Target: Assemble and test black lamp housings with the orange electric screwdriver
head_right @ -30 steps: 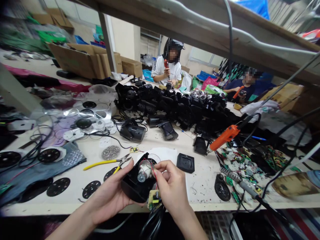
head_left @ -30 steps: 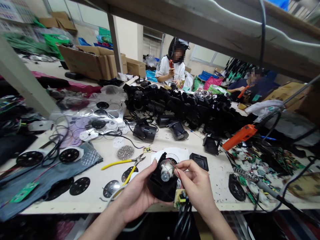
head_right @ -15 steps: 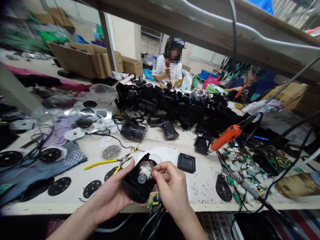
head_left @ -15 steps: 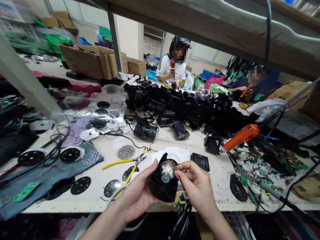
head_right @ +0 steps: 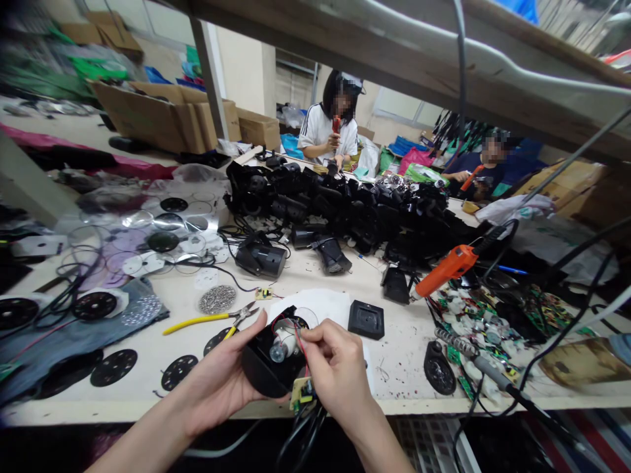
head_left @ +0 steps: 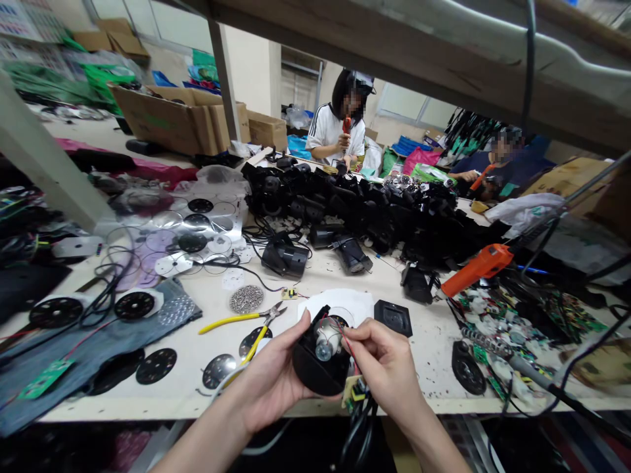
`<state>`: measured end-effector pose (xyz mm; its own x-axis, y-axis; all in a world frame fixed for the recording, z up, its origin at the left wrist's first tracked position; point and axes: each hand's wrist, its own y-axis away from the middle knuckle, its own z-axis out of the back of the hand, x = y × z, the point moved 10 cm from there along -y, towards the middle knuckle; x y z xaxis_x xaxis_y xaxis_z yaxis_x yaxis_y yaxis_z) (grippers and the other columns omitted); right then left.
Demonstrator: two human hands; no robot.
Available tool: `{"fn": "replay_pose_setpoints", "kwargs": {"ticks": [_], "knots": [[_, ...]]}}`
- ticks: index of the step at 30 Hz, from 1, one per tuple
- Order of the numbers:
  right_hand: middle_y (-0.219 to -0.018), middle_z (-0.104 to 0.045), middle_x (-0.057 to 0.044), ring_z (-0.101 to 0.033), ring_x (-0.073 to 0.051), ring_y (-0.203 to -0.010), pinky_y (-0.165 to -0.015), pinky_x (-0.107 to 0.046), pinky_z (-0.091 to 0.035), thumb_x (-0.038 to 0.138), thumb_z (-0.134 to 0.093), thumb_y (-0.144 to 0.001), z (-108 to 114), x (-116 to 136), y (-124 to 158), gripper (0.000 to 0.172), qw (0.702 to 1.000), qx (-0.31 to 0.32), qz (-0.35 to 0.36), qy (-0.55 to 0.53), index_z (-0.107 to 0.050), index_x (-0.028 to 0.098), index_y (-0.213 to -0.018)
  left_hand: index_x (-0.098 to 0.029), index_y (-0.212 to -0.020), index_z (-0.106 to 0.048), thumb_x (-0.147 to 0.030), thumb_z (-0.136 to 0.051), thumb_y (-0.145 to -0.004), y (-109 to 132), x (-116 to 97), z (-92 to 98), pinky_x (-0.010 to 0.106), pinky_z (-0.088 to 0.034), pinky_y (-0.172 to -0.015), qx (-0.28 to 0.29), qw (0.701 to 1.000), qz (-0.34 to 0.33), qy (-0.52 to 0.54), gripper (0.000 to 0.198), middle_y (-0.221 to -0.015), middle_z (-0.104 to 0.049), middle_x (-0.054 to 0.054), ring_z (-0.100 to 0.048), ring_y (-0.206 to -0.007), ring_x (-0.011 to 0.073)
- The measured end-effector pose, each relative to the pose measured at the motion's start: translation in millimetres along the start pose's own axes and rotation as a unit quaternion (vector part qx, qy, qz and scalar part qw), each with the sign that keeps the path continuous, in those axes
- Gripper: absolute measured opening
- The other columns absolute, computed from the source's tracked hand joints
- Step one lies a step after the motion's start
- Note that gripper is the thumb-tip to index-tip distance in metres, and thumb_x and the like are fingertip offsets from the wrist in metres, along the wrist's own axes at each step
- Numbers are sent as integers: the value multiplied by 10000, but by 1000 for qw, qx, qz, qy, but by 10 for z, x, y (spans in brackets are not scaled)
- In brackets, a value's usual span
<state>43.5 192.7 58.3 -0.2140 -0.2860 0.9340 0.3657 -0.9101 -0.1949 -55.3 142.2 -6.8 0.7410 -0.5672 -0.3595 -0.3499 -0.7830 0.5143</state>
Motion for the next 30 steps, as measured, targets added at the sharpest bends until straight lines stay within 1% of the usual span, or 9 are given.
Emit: {"fn": "replay_pose_setpoints", "kwargs": {"ticks": [3, 7, 10, 14, 19, 22, 25, 27, 30], "knots": [[-663, -510, 15, -478, -85, -486, -441, -208, -339, 260, -583, -890, -4, 1, -4, 187, 1000, 0, 22, 7, -598, 162, -731, -66, -1075, -610, -450, -556, -887, -15, 24, -18, 433, -594, -591, 4, 1000, 9, 6, 431, -995, -695, 160, -683, -809, 299], [-653, -499, 18, -467, -84, -484, -444, -214, -325, 260, -579, -888, -55, -62, -23, 206, 999, 30, 9, -2, -575, 157, -710, -59, -1058, -612, -445, -535, -901, -31, 56, -3, 432, -597, -581, 4, 999, 25, 20, 424, -962, -707, 160, -692, -784, 293], [-685, -522, 10, -466, -89, -510, -458, -214, -336, 261, -574, -879, -62, -111, -35, 161, 999, 46, -15, -20, -613, 154, -764, -62, -1045, -620, -454, -513, -911, -32, 44, 21, 443, -600, -607, -3, 999, 26, 24, 429, -964, -714, 167, -697, -834, 314], [-740, -528, 9, -504, -91, -534, -467, -203, -387, 261, -564, -864, -53, -141, -41, 129, 995, 51, -47, -65, -656, 171, -858, -74, -1041, -626, -458, -507, -914, -30, 20, -9, 497, -585, -708, 9, 999, 23, 31, 421, -1013, -711, 185, -689, -903, 335], [-748, -515, 17, -542, -93, -552, -479, -196, -448, 241, -556, -847, -35, -131, -51, 143, 991, 45, -50, -115, -686, 195, -883, -72, -1046, -626, -424, -528, -909, -11, -8, -28, 501, -576, -730, 16, 999, 15, 34, 391, -1018, -711, 189, -691, -903, 343], [-765, -519, 9, -548, -95, -555, -494, -209, -467, 211, -525, -868, -49, -67, -52, 178, 993, 55, -24, -105, -701, 200, -885, -72, -1002, -634, -327, -538, -901, 9, -27, 5, 532, -564, -746, 9, 999, 12, 32, 291, -949, -721, 169, -692, -883, 344], [-800, -565, -20, -583, -123, -659, -570, -230, -481, 146, -491, -888, -107, 112, -21, 232, 995, 77, 41, -44, -717, 198, -908, -65, -924, -635, -267, -576, -860, 29, -49, 95, 508, -570, -696, -24, 1000, 4, 12, 221, -877, -715, 167, -692, -829, 340], [-825, -590, -39, -594, -139, -736, -627, -244, -471, 111, -475, -903, -165, 259, 21, 254, 992, 90, 93, 5, -714, 189, -947, -87, -914, -628, -277, -666, -808, 43, -82, 164, 443, -576, -661, -53, 998, -17, -1, 221, -834, -710, 137, -691, -767, 299], [-816, -582, -46, -580, -138, -741, -642, -254, -445, 91, -472, -921, -222, 394, 81, 230, 985, 88, 140, 46, -689, 160, -958, -145, -952, -616, -238, -778, -713, 76, -123, 260, 338, -566, -636, -98, 994, -57, -7, 303, -769, -694, 55, -661, -657, 196]]}}
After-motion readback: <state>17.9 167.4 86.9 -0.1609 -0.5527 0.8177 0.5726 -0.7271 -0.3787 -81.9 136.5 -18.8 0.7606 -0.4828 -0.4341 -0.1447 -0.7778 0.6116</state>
